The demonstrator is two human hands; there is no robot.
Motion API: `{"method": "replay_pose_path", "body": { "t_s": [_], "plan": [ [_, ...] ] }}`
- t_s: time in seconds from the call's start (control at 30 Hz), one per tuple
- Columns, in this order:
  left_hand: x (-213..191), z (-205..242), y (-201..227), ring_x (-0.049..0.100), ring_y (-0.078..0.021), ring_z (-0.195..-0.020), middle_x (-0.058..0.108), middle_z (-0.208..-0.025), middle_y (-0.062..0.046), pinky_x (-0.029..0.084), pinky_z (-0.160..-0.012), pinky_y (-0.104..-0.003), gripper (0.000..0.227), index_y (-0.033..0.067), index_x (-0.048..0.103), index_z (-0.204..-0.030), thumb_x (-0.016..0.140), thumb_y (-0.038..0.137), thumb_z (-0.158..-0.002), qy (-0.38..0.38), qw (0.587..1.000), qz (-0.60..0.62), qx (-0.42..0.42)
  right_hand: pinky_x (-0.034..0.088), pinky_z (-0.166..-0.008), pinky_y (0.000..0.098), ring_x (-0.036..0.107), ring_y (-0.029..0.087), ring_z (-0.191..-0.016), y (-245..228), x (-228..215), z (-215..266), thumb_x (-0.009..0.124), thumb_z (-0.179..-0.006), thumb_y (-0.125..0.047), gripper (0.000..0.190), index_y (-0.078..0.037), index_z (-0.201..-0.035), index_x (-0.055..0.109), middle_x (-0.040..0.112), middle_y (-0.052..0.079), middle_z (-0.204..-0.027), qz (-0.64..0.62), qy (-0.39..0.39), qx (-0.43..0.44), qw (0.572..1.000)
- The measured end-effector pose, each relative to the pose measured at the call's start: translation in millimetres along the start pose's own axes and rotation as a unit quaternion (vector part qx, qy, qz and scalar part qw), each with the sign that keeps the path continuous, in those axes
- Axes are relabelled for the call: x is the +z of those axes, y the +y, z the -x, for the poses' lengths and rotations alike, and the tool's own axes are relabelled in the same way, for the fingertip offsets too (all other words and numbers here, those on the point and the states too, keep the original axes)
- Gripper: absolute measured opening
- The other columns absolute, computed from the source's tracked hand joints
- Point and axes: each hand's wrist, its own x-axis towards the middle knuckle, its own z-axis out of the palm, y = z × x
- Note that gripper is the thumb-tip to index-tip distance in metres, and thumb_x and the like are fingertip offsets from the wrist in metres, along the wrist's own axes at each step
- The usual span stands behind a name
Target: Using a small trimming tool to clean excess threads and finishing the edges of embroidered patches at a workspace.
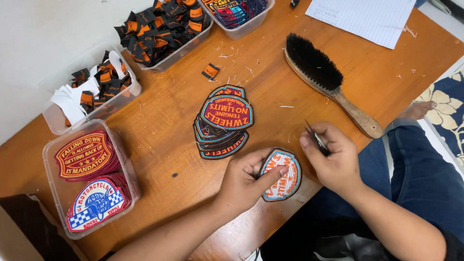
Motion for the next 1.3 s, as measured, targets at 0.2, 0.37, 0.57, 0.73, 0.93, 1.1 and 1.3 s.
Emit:
{"method": "replay_pose_path", "body": {
  "t_s": [0.2, 0.37, 0.57, 0.73, 0.93, 1.1, 1.3],
  "plan": [
    [-1.9, -0.6, 12.1, 0.059, -0.0013, -0.079, 0.07, -0.085, 0.004, 0.055, -0.071, -0.021, 0.015, 0.0023, 0.074, -0.102, 0.068, 0.015, -0.097, 0.017, 1.0, 0.004, 0.011, 0.053, -0.082, 0.03, 0.065, 0.021, -0.092, -9.3, -1.0, 6.7, 0.057, -0.1, -0.027, 0.045, 0.004, -0.132, 0.063, 0.069, 0.015, -0.111, 0.028, -0.017, -0.165, 0.986],
    [-3.7, -0.5, 10.6, 0.059, -0.0017, -0.082, 0.07, -0.091, 0.004, 0.055, -0.073, -0.021, 0.019, 0.0009, 0.074, -0.112, 0.068, 0.013, -0.098, 0.022, 0.999, 0.024, 0.024, 0.032, -0.05, 0.0247, 0.039, 0.012, -0.05, -17.3, 5.3, 4.0, 0.074, -0.093, -0.012, 0.029, -0.002, -0.121, 0.072, 0.048, 0.004, -0.065, 0.075, -0.012, -0.24, 0.968],
    [-4.2, -0.3, 8.9, 0.057, -0.0018, -0.083, 0.068, -0.09, 0.005, 0.054, -0.073, -0.021, 0.016, 0.0007, 0.073, -0.108, 0.067, 0.013, -0.099, 0.015, 0.999, 0.036, 0.03, 0.029, -0.048, 0.0244, 0.035, 0.011, -0.049, -14.9, 7.9, 4.0, 0.079, -0.091, -0.01, 0.028, -0.003, -0.118, 0.074, 0.048, 0.003, -0.064, 0.088, -0.002, -0.243, 0.966],
    [-4.5, -0.5, 7.4, 0.056, -0.0012, -0.081, 0.067, -0.088, 0.006, 0.053, -0.071, -0.021, 0.017, 0.0017, 0.073, -0.109, 0.067, 0.014, -0.099, 0.014, 0.999, 0.024, 0.031, 0.028, -0.048, 0.0246, 0.034, 0.011, -0.049, -14.9, 6.9, 3.6, 0.077, -0.093, -0.011, 0.027, -0.002, -0.118, 0.074, 0.047, 0.003, -0.063, 0.091, -0.006, -0.239, 0.967],
    [-4.3, -0.8, 9.2, 0.057, -0.0017, -0.082, 0.07, -0.091, 0.004, 0.054, -0.072, -0.021, 0.019, 0.0011, 0.073, -0.111, 0.066, 0.014, -0.099, 0.016, 0.999, 0.018, 0.031, 0.03, -0.049, 0.0253, 0.036, 0.012, -0.051, -14.0, 7.5, 4.1, 0.076, -0.093, -0.009, 0.027, 0.0, -0.119, 0.073, 0.045, 0.004, -0.065, 0.084, 0.001, -0.237, 0.968],
    [-4.2, -0.7, 6.9, 0.056, -0.0009, -0.08, 0.068, -0.088, 0.005, 0.052, -0.07, -0.02, 0.017, 0.0018, 0.073, -0.11, 0.066, 0.014, -0.1, 0.013, 0.999, 0.011, 0.034, 0.03, -0.049, 0.0256, 0.037, 0.013, -0.05, -14.8, 7.4, 3.3, 0.075, -0.093, -0.01, 0.028, 0.0, -0.119, 0.073, 0.046, 0.004, -0.064, 0.082, -0.007, -0.236, 0.968],
    [-4.0, 0.0, 5.2, 0.057, -0.0013, -0.082, 0.069, -0.09, 0.005, 0.053, -0.072, -0.021, 0.018, 0.0013, 0.074, -0.11, 0.066, 0.015, -0.1, 0.008, 0.999, 0.008, 0.035, 0.031, -0.05, 0.0259, 0.04, 0.013, -0.051, -13.9, 6.6, 2.8, 0.075, -0.094, -0.011, 0.03, -0.001, -0.122, 0.072, 0.05, 0.005, -0.066, 0.077, -0.018, -0.243, 0.967]
  ]
}}
